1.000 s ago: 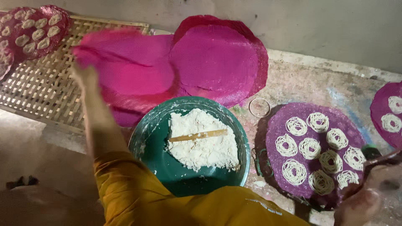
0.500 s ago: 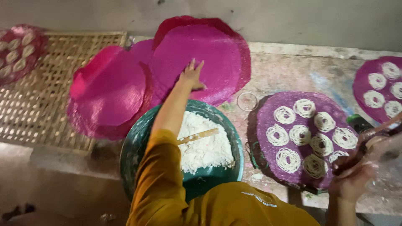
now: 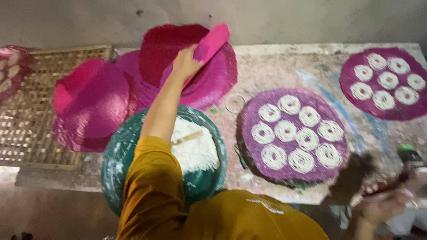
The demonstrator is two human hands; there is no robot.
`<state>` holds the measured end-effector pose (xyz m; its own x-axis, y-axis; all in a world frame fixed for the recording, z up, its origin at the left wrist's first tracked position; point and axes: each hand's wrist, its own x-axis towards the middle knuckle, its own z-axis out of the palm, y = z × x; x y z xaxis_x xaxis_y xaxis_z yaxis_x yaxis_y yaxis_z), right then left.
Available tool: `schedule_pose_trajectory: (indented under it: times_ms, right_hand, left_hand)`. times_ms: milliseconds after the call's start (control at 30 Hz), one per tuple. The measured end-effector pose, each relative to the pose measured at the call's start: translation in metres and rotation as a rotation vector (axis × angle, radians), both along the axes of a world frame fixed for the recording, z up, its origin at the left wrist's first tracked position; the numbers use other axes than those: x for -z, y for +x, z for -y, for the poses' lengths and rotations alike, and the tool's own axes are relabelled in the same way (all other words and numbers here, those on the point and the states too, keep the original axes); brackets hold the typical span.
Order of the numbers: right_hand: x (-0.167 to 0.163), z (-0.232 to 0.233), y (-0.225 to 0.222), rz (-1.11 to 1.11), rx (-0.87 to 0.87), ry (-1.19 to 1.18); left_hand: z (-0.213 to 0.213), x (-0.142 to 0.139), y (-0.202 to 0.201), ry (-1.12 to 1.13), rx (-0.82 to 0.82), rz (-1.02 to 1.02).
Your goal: The person loads white dough from a green basin into a handheld extruder press, then squeezes the press over round pink boards so the extruded strands form spiral nests, repeating the load-and-extrude cycle and adding finished nests to the boards.
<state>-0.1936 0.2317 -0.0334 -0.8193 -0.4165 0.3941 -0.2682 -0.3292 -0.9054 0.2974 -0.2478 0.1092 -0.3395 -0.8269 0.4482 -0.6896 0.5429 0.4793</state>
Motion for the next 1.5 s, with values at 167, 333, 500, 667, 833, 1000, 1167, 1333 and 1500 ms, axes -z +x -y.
schedule_pose_trajectory:
  times_ms: [167, 333, 500, 667, 833, 1000, 1167, 1333, 1500]
  right_hand:
    - [-0.017, 0.018, -0.019, 0.128, -0.206, -0.127]
    - [-0.021, 0.015, -0.037, 0.229, -0.368, -0.171]
    - [-0.017, 0.001, -0.067, 0.274, -0.386, -0.161]
    - [-0.023, -0.018, -0.089, 0.233, -0.372, -0.068]
    - [-0.039, -0.021, -0.098, 0.269, -0.399, -0.030]
    - [-0.047, -0.012, -0.098, 0.131, -0.463, 0.013]
    - [-0.045, 0.002, -0.094, 0.181, -0.745, 0.117]
    - [-0.060, 0.047, -0.083, -0.159, -1.031, 0.574]
    - [-0.099, 0.109, -0.038, 0.233, -1.526, 1.183]
  left_hand:
    - [-0.070, -0.022, -0.114, 0.083, 0.053, 0.103]
    - [-0.194, -0.016, -0.229, 0.138, 0.235, 0.299]
    - [-0.293, 0.024, -0.284, 0.147, 0.354, 0.378]
    - [-0.346, 0.079, -0.303, 0.154, 0.327, 0.215]
    - [-0.367, 0.104, -0.326, 0.113, 0.282, 0.130]
    - [-0.364, 0.112, -0.351, 0.098, 0.275, 0.108]
    - [-0.357, 0.099, -0.352, 0.194, 0.372, 0.039]
    - [-0.316, 0.061, -0.283, 0.640, 0.326, -1.238]
    - [-0.298, 0.045, -0.237, 0.945, 0.574, -1.950]
